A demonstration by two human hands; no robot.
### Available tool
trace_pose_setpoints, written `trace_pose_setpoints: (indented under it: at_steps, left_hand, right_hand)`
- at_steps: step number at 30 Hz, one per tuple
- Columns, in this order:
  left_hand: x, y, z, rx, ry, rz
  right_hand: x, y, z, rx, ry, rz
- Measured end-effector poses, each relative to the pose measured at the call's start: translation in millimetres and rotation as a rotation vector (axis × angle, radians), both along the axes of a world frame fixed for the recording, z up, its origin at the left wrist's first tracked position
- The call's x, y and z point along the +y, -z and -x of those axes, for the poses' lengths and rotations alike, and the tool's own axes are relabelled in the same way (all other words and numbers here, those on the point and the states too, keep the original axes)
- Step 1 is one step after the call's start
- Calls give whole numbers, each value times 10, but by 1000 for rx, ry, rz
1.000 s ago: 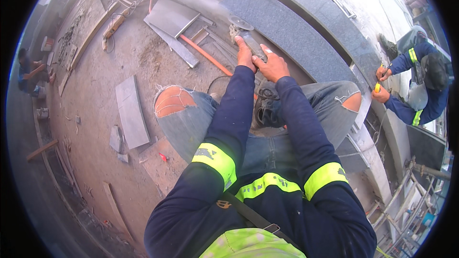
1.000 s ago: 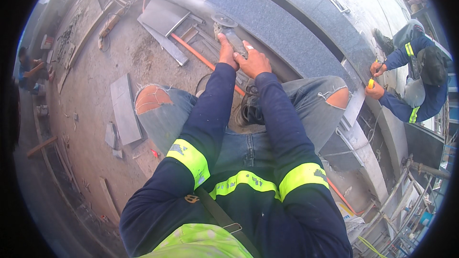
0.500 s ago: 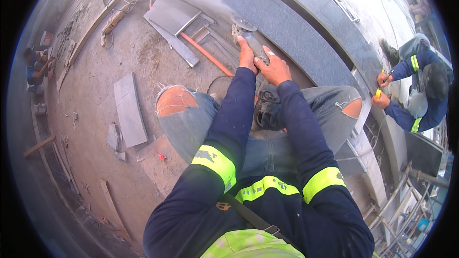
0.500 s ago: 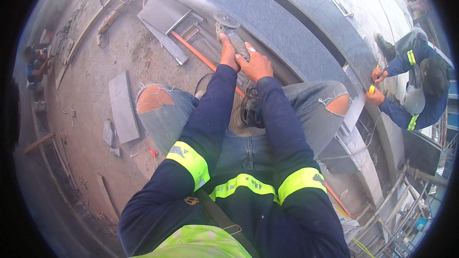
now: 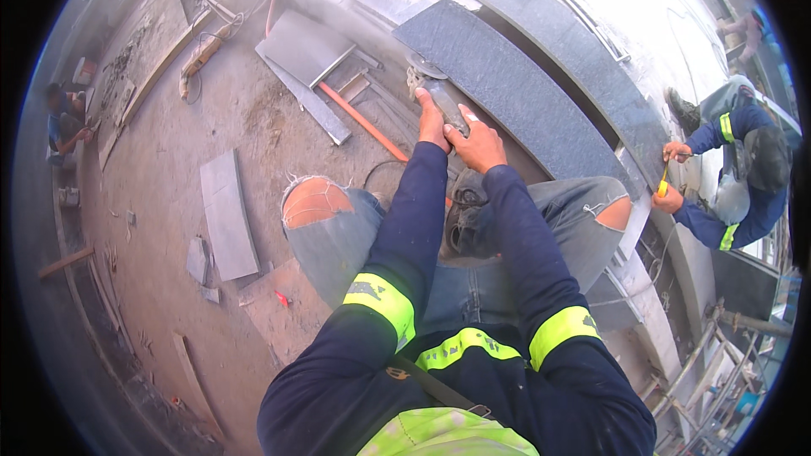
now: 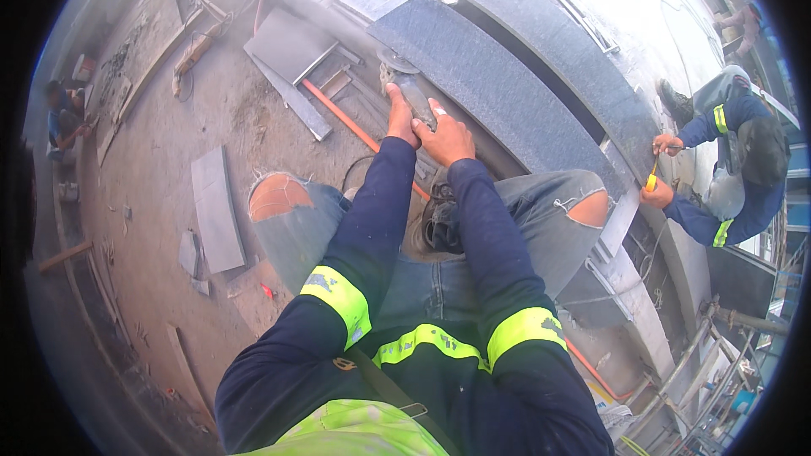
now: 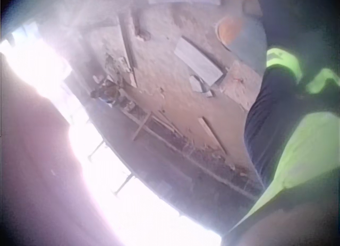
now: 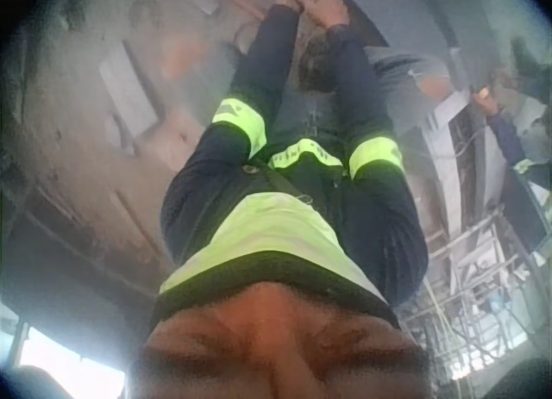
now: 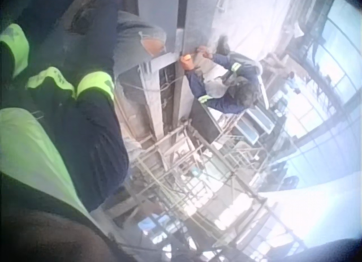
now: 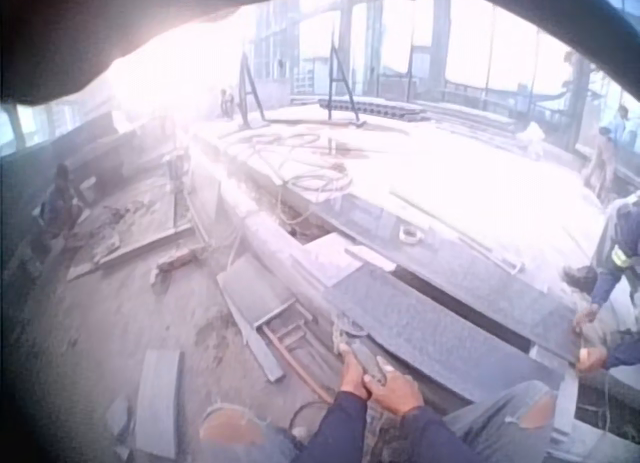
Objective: The person uses an angle grinder to smooth the edges of large stone slabs on a construction site. The person repositions the slabs and continues grinding along the edges while another worker measures nearby.
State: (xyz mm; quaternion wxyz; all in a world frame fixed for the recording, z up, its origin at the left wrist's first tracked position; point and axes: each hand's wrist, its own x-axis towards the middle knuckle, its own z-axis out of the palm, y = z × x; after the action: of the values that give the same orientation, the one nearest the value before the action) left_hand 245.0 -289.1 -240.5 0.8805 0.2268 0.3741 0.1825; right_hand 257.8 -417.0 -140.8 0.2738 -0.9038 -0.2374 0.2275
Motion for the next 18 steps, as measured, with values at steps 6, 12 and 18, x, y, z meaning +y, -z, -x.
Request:
trace_pose_setpoints:
  at_steps: [6, 12, 18]
  left_hand:
    - [-27, 34, 51, -2, -12, -5]
    - [-109, 14, 111, -4, -3, 0]
    - [-183, -48, 86, -11, -5, 18]
  right_hand:
    - [-36, -18, 40, -14, -11, -10]
    - [-119, -46, 99, 9, -6, -14]
    - [-179, -78, 86, 12, 2, 12]
